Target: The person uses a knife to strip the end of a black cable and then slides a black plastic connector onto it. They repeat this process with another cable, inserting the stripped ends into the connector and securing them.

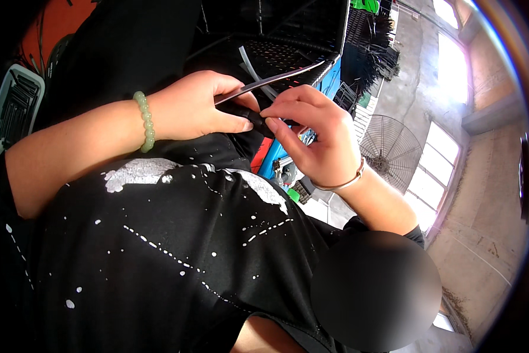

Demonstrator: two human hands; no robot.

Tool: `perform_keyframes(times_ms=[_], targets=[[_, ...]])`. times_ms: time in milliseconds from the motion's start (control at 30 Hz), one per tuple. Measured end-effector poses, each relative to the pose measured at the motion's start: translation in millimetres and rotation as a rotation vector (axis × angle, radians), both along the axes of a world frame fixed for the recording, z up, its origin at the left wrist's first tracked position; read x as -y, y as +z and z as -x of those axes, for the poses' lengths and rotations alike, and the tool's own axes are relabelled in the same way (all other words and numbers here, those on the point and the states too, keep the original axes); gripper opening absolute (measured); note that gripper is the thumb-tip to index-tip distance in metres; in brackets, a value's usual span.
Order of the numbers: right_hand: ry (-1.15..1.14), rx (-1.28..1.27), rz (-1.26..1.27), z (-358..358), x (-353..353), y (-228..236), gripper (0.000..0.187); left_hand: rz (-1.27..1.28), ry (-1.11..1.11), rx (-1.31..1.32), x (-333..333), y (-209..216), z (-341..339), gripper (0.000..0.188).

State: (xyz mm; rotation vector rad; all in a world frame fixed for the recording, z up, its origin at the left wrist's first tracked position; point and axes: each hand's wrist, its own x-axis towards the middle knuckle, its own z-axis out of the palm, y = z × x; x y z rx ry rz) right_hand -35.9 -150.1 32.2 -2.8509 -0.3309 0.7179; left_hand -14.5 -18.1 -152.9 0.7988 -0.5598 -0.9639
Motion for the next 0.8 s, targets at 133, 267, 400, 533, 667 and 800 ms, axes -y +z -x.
perform_keyframes(times_ms=[133,267,400,533,667,800], targets=[[0.071,0.045,0.030,1.2,-1.3,11.4,0.017,0.003,0.024,0.009,2.7,-2.0,2.1,0.030],[0.138,0.014,0.059,-4.5,1.0,22.7,0.020,0.008,0.028,-0.001,4.0,-4.4,2.9,0.030],[0.108,0.114,-0.083,-1.9,4.4,8.3,0.018,0.003,0.015,-0.024,0.3,-0.8,2.1,0.031],[-0.143,0.098,-0.086,6.4,1.5,7.4,0.018,0.026,0.029,-0.042,0.8,1.2,1.8,0.031],[-0.409,0.117,-0.214,13.8,0.8,0.6,0.017,-0.024,0.012,0.001,-3.0,4.6,-1.3,0.031],[-0.193,0.110,-0.095,10.0,5.4,4.9,0.015,-0.005,0.028,-0.021,-0.8,1.3,1.1,0.031]])
